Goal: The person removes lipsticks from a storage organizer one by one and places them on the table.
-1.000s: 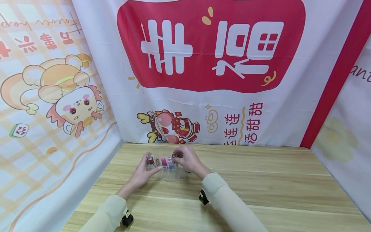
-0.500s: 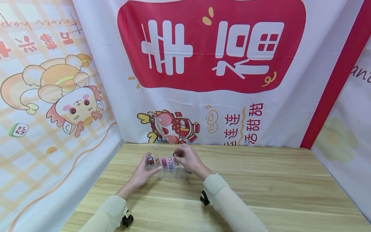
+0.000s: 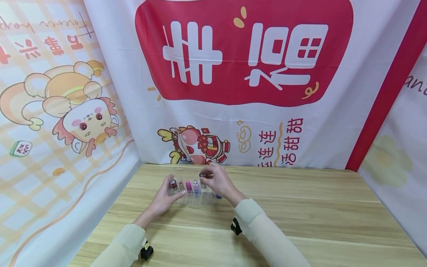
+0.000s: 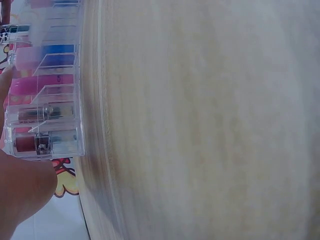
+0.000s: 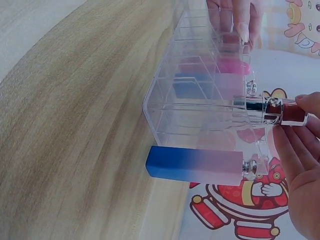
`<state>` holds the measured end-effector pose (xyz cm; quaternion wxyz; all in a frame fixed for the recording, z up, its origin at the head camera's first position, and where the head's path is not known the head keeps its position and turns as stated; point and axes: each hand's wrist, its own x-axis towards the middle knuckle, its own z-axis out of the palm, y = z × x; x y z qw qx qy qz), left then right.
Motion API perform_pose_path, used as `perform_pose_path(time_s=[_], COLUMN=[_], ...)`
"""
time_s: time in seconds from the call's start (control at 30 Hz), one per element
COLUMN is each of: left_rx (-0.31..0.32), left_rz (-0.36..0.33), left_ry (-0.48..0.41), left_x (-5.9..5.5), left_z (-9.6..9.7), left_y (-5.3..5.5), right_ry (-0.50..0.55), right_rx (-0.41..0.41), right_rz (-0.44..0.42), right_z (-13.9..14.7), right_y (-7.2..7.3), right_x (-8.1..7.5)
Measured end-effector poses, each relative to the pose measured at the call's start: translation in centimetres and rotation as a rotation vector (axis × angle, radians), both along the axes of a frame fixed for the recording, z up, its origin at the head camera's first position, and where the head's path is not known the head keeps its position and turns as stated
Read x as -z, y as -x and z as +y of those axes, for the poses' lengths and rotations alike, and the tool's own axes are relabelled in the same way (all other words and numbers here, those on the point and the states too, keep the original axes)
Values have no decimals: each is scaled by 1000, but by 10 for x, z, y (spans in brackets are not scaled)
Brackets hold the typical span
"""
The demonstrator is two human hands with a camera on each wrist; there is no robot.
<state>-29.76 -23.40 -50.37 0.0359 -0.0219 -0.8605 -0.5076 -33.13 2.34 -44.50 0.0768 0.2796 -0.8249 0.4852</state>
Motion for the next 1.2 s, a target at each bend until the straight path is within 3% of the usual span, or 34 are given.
perform_pose_path(time_s=[1.2], left_rx=[0], left_rz=[-10], left_ry=[-3], left_x=[0], left_z=[0], left_y=[1], right_ry=[71], right_rx=[-29], right_rz=[42], right_z=[15], right_y=[-7], right_x=[-19])
